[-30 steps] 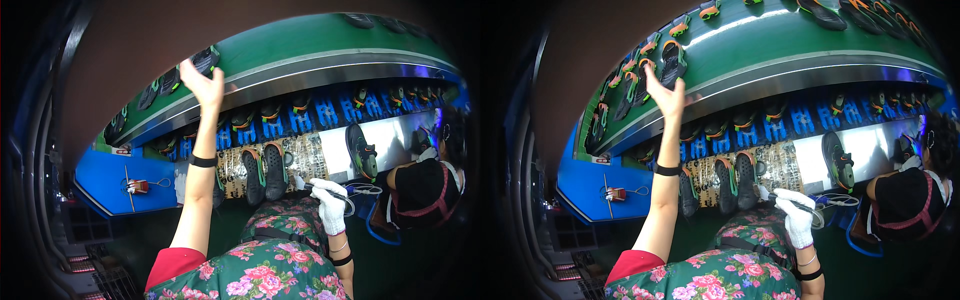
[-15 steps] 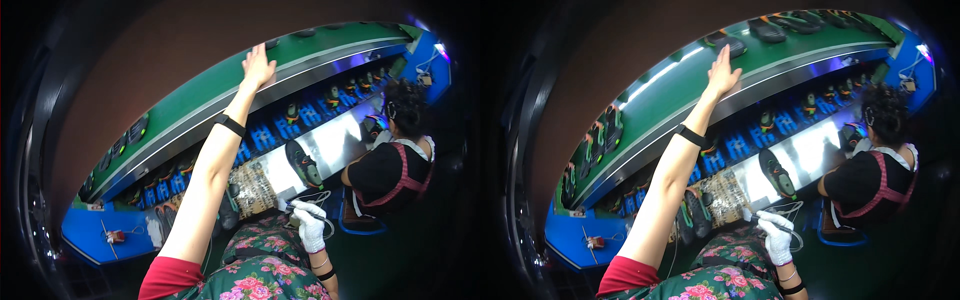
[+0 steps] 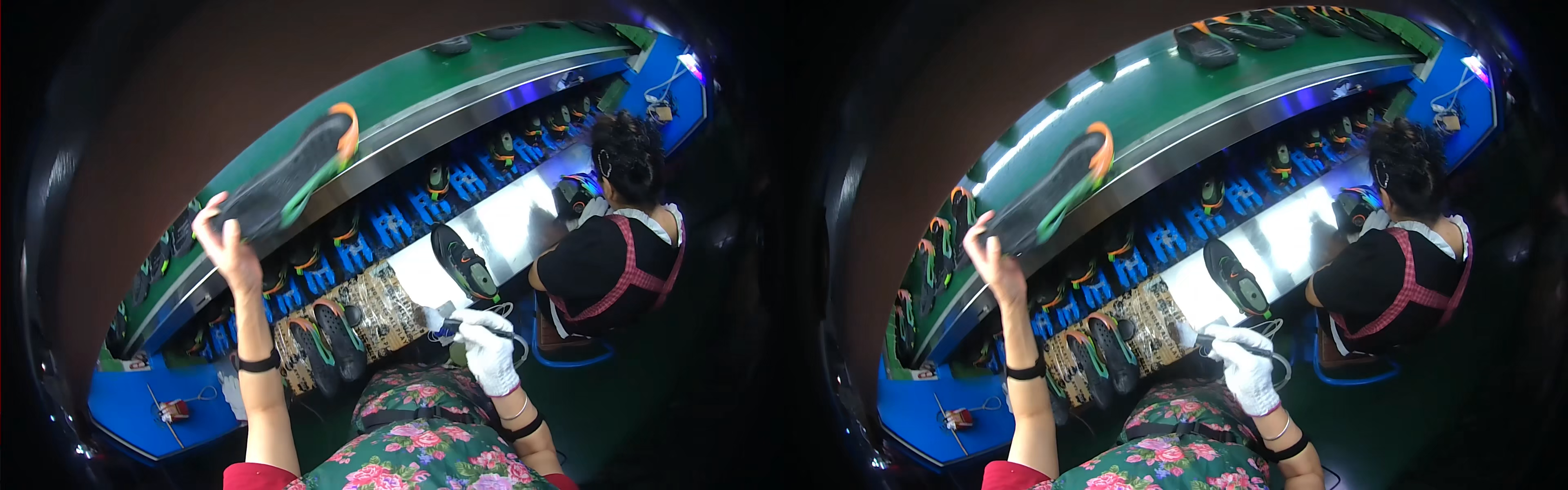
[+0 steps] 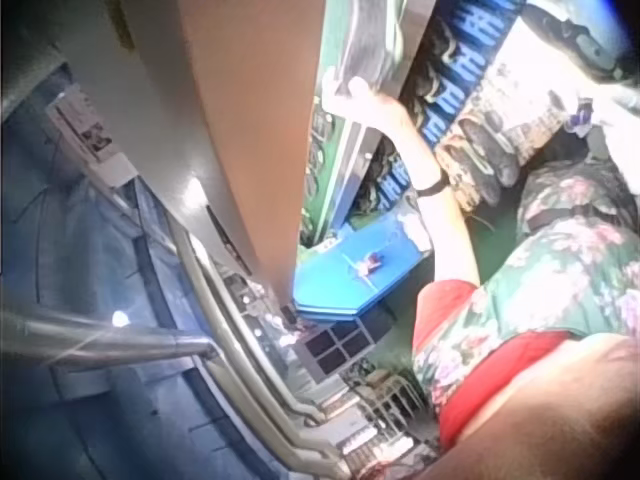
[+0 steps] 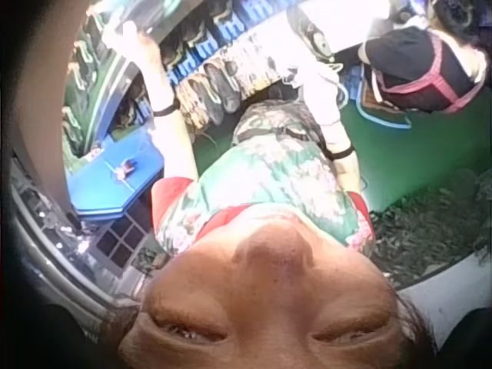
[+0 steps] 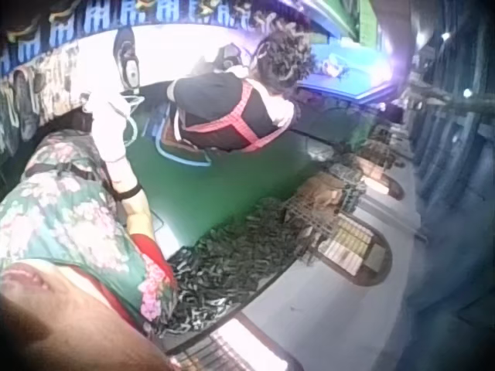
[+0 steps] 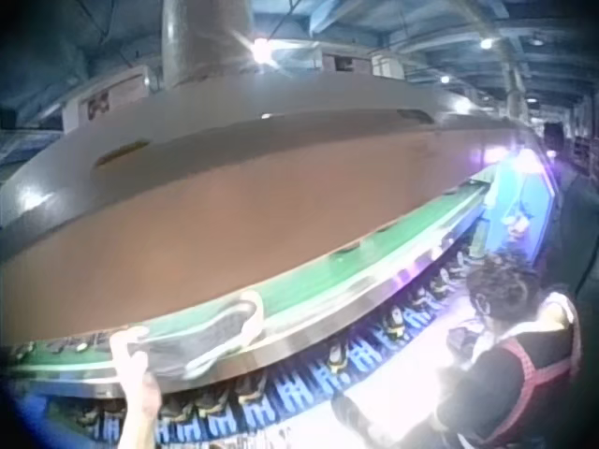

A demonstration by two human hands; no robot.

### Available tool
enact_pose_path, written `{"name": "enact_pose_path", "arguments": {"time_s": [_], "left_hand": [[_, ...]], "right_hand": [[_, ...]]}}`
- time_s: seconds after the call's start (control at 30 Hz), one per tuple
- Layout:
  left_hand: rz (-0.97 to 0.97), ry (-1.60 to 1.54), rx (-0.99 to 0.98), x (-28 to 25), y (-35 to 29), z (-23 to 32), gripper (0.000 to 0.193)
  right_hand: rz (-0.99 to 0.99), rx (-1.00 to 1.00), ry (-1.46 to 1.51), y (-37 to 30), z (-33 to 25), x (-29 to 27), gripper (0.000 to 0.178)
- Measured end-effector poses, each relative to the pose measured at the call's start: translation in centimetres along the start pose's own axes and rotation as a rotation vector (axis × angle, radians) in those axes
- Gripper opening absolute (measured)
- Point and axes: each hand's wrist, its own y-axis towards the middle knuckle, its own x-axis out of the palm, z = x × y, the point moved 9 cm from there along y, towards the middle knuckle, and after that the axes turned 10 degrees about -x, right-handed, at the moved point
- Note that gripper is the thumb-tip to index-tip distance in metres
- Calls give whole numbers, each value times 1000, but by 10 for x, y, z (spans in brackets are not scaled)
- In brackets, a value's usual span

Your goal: Applying glue or primer to the bottom of shoe soles using a brush on a production line.

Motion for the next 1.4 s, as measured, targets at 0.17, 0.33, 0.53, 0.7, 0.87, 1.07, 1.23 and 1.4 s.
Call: {"name": "enact_pose_path", "arguments": {"time_s": [0.17,0.33,0.53,0.7,0.87,1.07,1.23,1.4], "left_hand": [[140,-158,-313,-79,-38,3,45],[-174,-4,-778,-58,-112,-70,29],[-181,-295,-1505,-14,-247,-126,47],[-175,-622,-1673,6,-319,-88,106],[-450,-1423,-1556,45,-317,-49,120],[-210,-1249,-1562,43,-275,-60,109],[-138,-1262,-1358,46,-261,-69,95],[-37,-776,-1370,50,-262,-67,102]], "right_hand": [[-111,-85,139,5,-20,44,15],[-361,-69,30,-7,-10,117,19],[-449,19,-109,-20,40,148,18],[-468,-105,-357,-16,43,153,26],[-411,74,-396,-19,48,147,27],[-611,-362,-730,-3,20,191,19],[-748,-851,-1004,-7,5,221,23],[-868,-1008,-1160,-9,11,238,40]]}}
